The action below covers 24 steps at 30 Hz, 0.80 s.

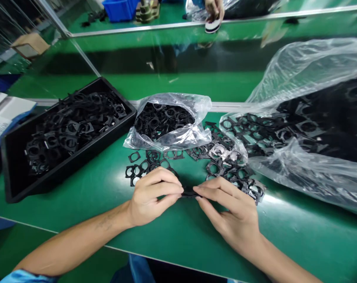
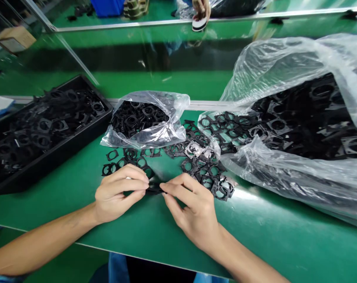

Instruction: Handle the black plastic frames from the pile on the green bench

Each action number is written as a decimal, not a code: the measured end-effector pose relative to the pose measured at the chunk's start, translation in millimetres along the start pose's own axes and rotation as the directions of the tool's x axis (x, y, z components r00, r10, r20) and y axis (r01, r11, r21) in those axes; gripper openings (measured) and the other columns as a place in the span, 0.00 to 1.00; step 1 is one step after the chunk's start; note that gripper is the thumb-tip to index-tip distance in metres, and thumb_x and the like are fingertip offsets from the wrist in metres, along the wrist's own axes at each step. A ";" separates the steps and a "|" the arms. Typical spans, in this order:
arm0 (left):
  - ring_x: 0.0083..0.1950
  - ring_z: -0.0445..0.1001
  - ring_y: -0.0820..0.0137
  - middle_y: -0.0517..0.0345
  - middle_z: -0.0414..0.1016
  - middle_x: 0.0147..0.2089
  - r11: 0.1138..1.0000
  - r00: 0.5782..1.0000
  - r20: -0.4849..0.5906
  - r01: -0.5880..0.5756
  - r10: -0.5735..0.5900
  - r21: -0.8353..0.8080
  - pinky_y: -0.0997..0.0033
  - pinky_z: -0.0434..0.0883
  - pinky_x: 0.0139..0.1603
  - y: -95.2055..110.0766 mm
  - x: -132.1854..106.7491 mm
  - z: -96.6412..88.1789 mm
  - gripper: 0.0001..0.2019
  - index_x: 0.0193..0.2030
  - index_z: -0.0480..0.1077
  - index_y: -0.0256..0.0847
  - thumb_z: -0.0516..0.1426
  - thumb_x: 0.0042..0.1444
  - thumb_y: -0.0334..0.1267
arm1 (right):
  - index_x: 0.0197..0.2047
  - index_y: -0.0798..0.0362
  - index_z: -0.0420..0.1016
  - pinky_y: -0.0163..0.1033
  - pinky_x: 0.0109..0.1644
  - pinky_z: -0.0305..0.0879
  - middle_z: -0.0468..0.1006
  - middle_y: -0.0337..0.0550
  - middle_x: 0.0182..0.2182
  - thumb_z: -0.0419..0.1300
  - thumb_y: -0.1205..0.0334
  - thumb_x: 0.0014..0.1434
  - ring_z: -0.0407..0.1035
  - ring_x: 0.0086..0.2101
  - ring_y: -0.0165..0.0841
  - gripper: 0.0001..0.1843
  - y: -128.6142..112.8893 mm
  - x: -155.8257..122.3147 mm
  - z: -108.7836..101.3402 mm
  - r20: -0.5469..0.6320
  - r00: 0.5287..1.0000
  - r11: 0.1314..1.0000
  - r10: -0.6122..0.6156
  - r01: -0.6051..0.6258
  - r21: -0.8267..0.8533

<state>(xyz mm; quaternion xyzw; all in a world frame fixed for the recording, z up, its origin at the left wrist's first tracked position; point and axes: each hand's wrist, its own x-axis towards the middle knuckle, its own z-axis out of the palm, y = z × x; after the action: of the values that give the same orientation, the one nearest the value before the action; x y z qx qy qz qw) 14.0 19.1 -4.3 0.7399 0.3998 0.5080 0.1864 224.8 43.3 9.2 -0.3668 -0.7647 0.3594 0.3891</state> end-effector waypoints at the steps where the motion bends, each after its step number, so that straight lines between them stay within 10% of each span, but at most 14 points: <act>1: 0.39 0.80 0.66 0.56 0.79 0.35 1.000 1.000 0.002 -0.007 0.007 0.006 0.63 0.79 0.42 0.0 -0.1 0.3 0.07 0.39 0.76 0.42 0.61 0.61 0.24 | 0.42 0.48 0.84 0.39 0.35 0.77 0.82 0.44 0.32 0.62 0.70 0.64 0.78 0.31 0.35 0.10 0.1 -0.2 0.5 0.009 1.000 1.000 0.012 -0.012 0.003; 16: 0.42 0.80 0.66 0.53 0.79 0.38 0.969 0.976 0.118 0.198 -0.181 -0.150 0.65 0.78 0.44 -3.0 -8.8 0.3 0.06 0.42 0.76 0.41 0.60 0.63 0.26 | 0.40 0.48 0.82 0.38 0.32 0.71 0.77 0.40 0.29 0.64 0.70 0.63 0.73 0.29 0.33 0.08 2.3 -2.2 -1.6 0.043 0.998 0.994 0.052 -0.056 0.090; 24: 0.32 0.79 0.71 0.56 0.80 0.32 0.794 0.858 0.141 0.512 -0.494 -0.330 0.75 0.76 0.34 -1.3 -7.2 4.2 0.03 0.38 0.76 0.39 0.65 0.60 0.33 | 0.36 0.50 0.78 0.36 0.37 0.72 0.78 0.40 0.32 0.65 0.63 0.63 0.73 0.32 0.32 0.03 -3.4 5.4 3.3 0.137 0.921 0.881 0.364 -0.389 0.269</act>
<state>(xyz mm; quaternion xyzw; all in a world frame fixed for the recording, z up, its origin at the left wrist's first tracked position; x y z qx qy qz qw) 16.1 14.8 -11.3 0.5726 0.4788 0.4860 0.4547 218.7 45.3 12.4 -0.4320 -0.6328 0.5515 0.3298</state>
